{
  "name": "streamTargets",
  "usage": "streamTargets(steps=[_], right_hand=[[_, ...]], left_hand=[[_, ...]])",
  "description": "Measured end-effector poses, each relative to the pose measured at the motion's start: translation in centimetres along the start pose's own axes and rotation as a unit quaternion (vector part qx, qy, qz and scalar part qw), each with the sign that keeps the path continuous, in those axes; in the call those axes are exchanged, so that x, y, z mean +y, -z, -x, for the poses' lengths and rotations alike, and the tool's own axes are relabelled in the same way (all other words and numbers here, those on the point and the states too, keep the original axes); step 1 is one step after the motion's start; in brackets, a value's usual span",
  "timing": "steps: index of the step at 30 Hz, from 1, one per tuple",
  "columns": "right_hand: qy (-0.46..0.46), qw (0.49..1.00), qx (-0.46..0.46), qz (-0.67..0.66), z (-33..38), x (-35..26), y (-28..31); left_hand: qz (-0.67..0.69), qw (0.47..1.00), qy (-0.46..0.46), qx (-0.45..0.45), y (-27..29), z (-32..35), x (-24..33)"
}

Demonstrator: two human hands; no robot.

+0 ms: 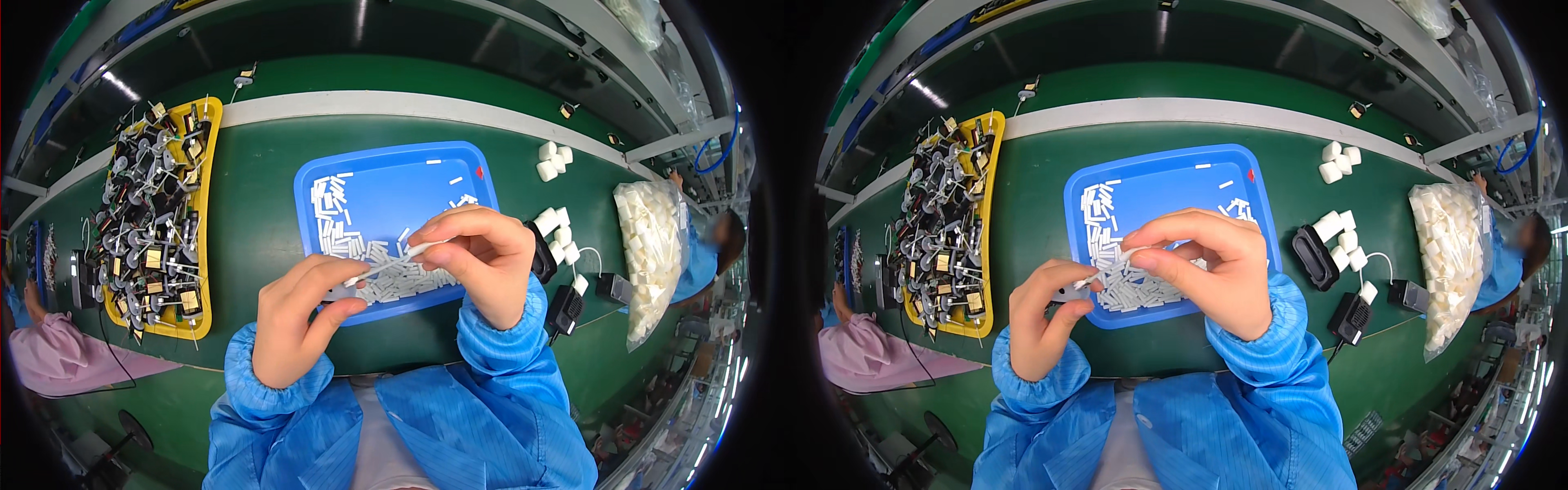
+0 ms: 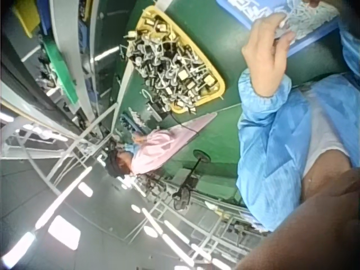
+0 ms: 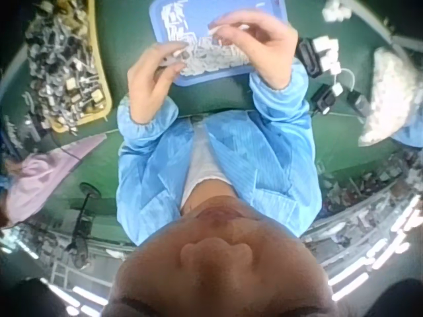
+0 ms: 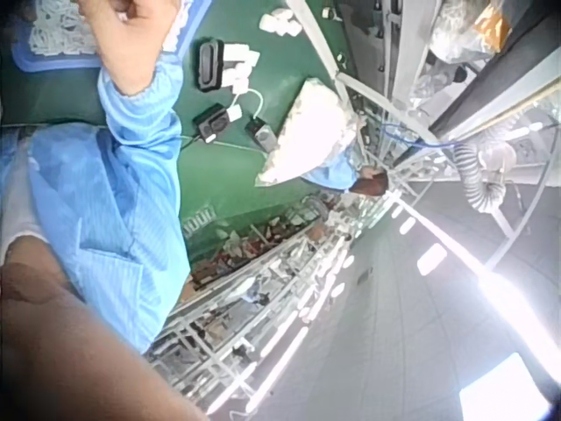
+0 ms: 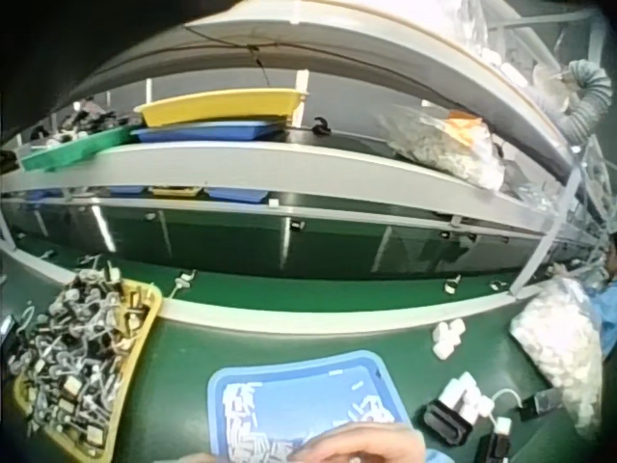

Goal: The person repeatedly takes an electronic component, attaches a small white tube onto its shaft by hand, and places the assembled component onto the conveyor belt.

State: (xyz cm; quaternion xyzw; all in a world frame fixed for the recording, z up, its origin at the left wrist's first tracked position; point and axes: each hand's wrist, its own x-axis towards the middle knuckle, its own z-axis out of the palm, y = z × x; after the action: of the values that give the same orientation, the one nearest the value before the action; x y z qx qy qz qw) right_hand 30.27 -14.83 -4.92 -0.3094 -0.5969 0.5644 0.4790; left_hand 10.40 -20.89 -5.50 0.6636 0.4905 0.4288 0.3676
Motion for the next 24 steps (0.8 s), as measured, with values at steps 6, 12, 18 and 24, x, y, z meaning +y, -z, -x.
streamTargets(steps=[6,12,18,24], right_hand=[[-0.019,1.000,-0.005,-0.005,-0.3,0.2,0.6],[-0.034,0.992,-0.076,0.096,-0.7,0.6,0.3],[0.052,0.967,-0.099,0.230,-1.7,1.5,1.1],[0.038,0.967,-0.100,0.232,-2.2,2.5,2.2]], left_hand=[[-0.021,1.000,-0.012,-0.007,-0.1,-0.8,-0.4],[-0.055,0.997,-0.054,-0.018,-0.7,-2.0,-0.5],[-0.093,0.994,-0.065,0.001,-1.2,-2.8,-1.1],[-0.169,0.979,-0.115,-0.014,-1.8,-4.7,-0.7]])
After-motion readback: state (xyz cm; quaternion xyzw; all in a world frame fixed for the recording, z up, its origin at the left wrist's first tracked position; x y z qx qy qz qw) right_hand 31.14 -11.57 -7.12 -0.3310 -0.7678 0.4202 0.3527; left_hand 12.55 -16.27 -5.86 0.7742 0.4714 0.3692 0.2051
